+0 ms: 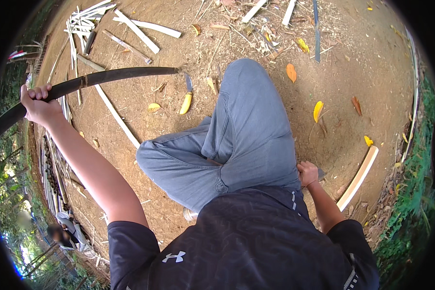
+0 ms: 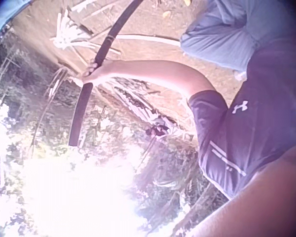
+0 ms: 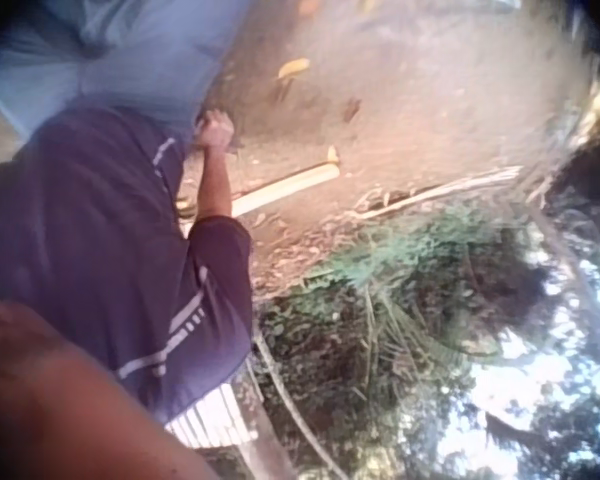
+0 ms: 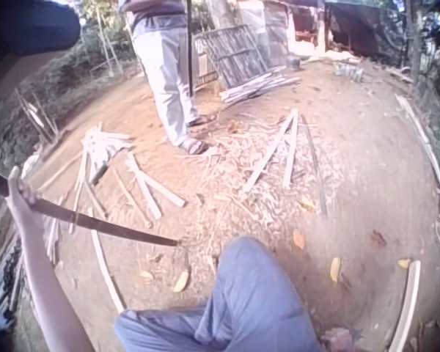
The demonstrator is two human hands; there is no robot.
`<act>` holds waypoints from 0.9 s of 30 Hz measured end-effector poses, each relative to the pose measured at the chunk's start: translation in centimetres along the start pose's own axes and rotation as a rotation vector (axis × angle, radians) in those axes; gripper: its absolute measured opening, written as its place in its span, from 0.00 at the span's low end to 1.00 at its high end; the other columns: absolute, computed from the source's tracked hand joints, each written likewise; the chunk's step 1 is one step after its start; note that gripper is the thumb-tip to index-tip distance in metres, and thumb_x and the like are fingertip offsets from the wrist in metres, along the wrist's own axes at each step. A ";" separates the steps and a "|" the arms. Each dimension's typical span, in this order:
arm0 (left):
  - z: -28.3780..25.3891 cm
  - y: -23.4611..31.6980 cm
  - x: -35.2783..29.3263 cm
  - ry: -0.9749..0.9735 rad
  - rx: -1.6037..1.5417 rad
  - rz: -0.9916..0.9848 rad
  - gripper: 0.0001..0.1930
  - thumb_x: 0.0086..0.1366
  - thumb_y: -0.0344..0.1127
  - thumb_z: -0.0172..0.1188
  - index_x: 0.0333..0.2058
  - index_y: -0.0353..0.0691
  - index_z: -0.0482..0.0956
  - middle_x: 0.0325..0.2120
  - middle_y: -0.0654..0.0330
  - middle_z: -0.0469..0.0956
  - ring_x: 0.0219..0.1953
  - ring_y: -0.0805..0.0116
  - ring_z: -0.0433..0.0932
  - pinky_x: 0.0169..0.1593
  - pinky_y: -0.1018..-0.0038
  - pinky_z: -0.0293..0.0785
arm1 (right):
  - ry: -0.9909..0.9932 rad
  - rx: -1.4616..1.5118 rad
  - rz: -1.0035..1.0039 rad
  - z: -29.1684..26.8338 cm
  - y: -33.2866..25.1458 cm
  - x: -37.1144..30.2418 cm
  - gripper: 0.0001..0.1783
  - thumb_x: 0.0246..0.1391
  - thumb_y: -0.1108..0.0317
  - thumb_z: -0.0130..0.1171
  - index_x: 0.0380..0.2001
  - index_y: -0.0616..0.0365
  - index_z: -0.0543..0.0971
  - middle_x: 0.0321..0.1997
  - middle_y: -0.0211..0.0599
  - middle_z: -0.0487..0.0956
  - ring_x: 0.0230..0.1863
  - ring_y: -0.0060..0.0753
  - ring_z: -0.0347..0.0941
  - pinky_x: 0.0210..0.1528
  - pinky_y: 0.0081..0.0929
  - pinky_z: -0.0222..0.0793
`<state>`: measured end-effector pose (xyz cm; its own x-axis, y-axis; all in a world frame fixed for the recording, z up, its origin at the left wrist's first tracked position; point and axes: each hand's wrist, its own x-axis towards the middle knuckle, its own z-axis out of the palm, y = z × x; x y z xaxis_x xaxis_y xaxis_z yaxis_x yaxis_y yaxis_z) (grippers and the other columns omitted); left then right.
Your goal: The person whittles a long strip of bamboo using a knife while sitting cross-legged on the ground.
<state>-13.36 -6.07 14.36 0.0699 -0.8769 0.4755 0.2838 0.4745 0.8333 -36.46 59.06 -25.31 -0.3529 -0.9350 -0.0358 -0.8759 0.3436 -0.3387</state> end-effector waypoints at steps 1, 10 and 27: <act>0.5 -0.1 0.0 -0.002 0.013 0.009 0.18 0.63 0.34 0.57 0.17 0.46 0.59 0.13 0.68 0.54 0.17 0.72 0.56 0.31 0.69 0.63 | -0.024 0.010 0.014 0.1 0.0 -0.4 0.04 0.35 0.69 0.59 0.15 0.50 0.73 0.21 0.31 0.71 0.26 0.38 0.71 0.27 0.34 0.69; 1.6 -0.5 1.6 -0.058 -0.019 -0.039 0.18 0.62 0.34 0.58 0.18 0.46 0.60 0.12 0.68 0.56 0.16 0.74 0.56 0.28 0.70 0.64 | -0.071 0.049 -0.047 0.6 0.6 2.0 0.05 0.35 0.67 0.58 0.14 0.50 0.72 0.20 0.32 0.71 0.26 0.38 0.72 0.28 0.35 0.70; 0.7 1.3 -2.1 -0.054 -0.017 -0.008 0.17 0.62 0.32 0.58 0.19 0.44 0.60 0.14 0.67 0.56 0.18 0.73 0.58 0.31 0.69 0.65 | -0.393 0.095 -0.621 -4.5 0.7 4.5 0.25 0.35 0.52 0.62 0.35 0.58 0.80 0.41 0.43 0.75 0.49 0.44 0.69 0.56 0.38 0.63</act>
<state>-13.79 -3.53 14.62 0.0160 -0.8752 0.4835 0.3004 0.4654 0.8326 -40.18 55.51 -21.45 0.3580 -0.9233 -0.1391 -0.8375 -0.2516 -0.4852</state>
